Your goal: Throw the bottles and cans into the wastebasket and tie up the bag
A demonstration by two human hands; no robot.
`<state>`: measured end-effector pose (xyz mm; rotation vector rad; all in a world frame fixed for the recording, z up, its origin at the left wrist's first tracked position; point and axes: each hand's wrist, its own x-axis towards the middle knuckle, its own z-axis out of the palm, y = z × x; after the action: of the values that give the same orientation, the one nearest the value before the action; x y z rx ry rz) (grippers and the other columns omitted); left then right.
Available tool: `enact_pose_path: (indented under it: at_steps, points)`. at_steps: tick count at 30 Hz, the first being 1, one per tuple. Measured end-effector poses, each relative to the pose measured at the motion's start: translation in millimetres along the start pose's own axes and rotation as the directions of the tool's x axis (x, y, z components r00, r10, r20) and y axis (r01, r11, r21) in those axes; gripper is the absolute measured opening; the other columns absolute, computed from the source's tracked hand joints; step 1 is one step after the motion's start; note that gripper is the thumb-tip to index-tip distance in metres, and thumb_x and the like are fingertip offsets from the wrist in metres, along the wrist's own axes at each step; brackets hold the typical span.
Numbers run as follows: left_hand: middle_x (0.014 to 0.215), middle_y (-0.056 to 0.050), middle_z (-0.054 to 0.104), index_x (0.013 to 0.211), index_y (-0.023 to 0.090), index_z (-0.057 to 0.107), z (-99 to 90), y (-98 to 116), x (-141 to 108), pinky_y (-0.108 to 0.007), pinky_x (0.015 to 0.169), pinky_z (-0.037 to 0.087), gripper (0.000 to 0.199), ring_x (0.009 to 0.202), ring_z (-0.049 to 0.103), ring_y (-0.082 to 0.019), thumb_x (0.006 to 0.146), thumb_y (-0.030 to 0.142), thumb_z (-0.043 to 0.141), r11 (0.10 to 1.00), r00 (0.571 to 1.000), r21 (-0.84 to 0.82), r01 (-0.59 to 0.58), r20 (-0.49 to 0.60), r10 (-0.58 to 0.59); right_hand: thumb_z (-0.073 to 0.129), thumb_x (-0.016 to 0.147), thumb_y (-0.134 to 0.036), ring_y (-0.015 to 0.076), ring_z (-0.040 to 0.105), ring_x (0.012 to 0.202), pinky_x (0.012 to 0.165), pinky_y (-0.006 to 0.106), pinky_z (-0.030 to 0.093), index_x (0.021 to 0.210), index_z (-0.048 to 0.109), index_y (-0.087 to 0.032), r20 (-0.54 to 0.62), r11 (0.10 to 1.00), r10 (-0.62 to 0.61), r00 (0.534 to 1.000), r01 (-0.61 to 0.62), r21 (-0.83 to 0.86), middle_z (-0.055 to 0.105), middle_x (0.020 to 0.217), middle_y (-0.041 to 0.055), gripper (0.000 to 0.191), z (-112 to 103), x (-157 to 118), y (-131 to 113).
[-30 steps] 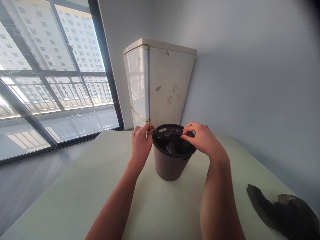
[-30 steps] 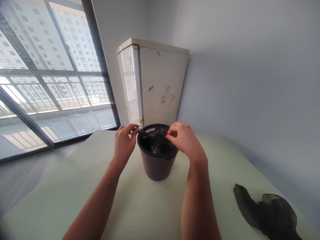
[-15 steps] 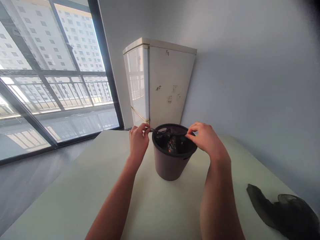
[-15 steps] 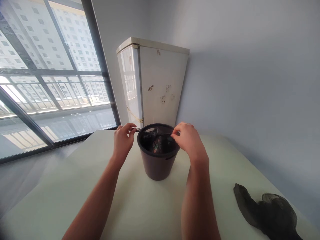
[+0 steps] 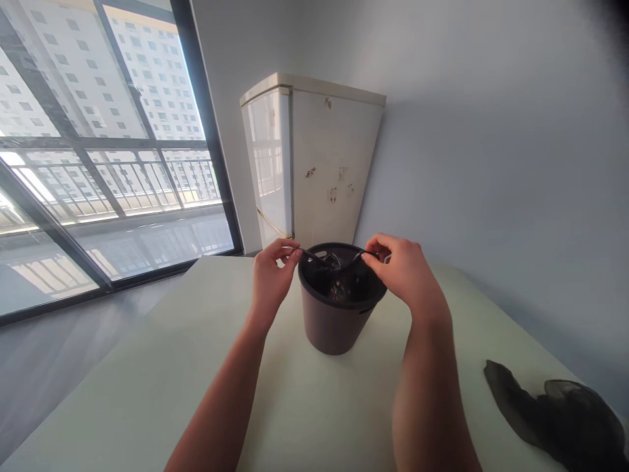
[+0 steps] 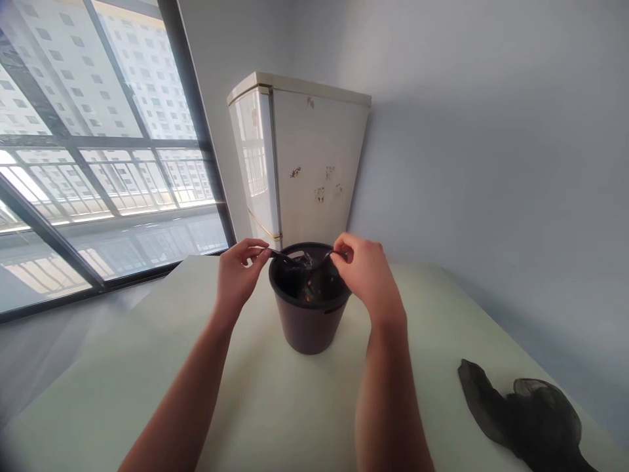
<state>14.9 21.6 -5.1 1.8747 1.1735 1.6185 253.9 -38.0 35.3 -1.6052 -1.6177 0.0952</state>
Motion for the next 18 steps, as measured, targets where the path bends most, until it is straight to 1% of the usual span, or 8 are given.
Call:
enact_pose_path:
  at_steps: [3, 7, 10, 13, 16, 18]
  points:
    - [0.081, 0.000, 0.078, 0.096, 0.024, 0.073, 0.4, 16.1, -6.5, -0.031, 0.076, 0.051, 0.009, 0.078, 0.069, -0.018, 0.090, 0.031, 0.072, 0.997, 0.999, -0.078, 0.005, 0.046, -0.002, 0.068, 0.085, -0.027, 0.0184, 0.060, 0.068, 0.069, 0.034, 0.049, 0.083, 0.068, -0.024, -0.020, 0.989, -0.058, 0.998, 0.061, 0.138, 0.071, 0.079, 0.0028, 0.003, 7.0, -3.3, -16.6]
    - [0.088, -0.001, 0.080, 0.097, 0.024, 0.074, 4.2, 33.0, -15.9, -0.032, 0.080, 0.054, 0.007, 0.089, 0.075, -0.020, 0.091, 0.027, 0.070, 0.993, 0.993, -0.116, -0.020, 0.116, 0.034, 0.069, 0.086, -0.029, 0.0202, 0.067, 0.078, 0.076, 0.035, 0.054, 0.090, 0.070, -0.025, -0.003, 0.957, -0.091, 0.996, 0.088, 0.275, 0.074, 0.088, 0.0033, 0.006, 19.2, -7.1, -34.9]
    - [0.088, 0.001, 0.081, 0.096, 0.025, 0.074, 7.8, 38.0, -18.7, -0.032, 0.081, 0.055, 0.008, 0.089, 0.077, -0.021, 0.090, 0.022, 0.071, 0.992, 0.987, -0.122, -0.017, 0.153, 0.036, 0.069, 0.086, -0.028, 0.0201, 0.069, 0.080, 0.077, 0.034, 0.056, 0.093, 0.071, -0.025, 0.019, 0.946, -0.105, 0.994, 0.094, 0.310, 0.074, 0.087, 0.0022, 0.007, 25.5, -8.9, -42.2]
    - [0.086, 0.002, 0.081, 0.098, 0.026, 0.076, 9.9, 38.4, -18.1, -0.034, 0.083, 0.056, 0.014, 0.083, 0.077, -0.021, 0.086, 0.018, 0.073, 0.996, 0.984, -0.091, -0.024, 0.175, 0.040, 0.069, 0.085, -0.026, 0.0201, 0.070, 0.082, 0.078, 0.034, 0.056, 0.092, 0.070, -0.026, 0.042, 0.942, -0.105, 0.994, 0.086, 0.323, 0.075, 0.086, 0.0012, 0.007, 27.4, -10.3, -45.4]
    - [0.087, 0.002, 0.080, 0.101, 0.028, 0.079, 10.0, 37.7, -17.5, -0.037, 0.086, 0.055, 0.022, 0.080, 0.074, -0.020, 0.083, 0.015, 0.075, 0.999, 0.984, -0.020, -0.050, 0.170, 0.052, 0.069, 0.086, -0.026, 0.0184, 0.069, 0.078, 0.075, 0.032, 0.055, 0.087, 0.070, -0.025, 0.076, 0.946, -0.114, 0.990, 0.085, 0.313, 0.074, 0.083, -0.0008, 0.002, 24.9, -12.0, -46.7]
    - [0.086, 0.002, 0.080, 0.099, 0.029, 0.082, 9.5, 37.2, -17.8, -0.038, 0.087, 0.055, 0.023, 0.080, 0.071, -0.020, 0.083, 0.015, 0.075, 0.998, 0.987, 0.016, -0.063, 0.149, 0.060, 0.068, 0.088, -0.027, 0.0172, 0.067, 0.077, 0.075, 0.032, 0.053, 0.086, 0.073, -0.026, 0.127, 0.946, -0.146, 0.981, 0.100, 0.309, 0.075, 0.086, -0.0010, 0.006, 20.6, -13.0, -46.4]
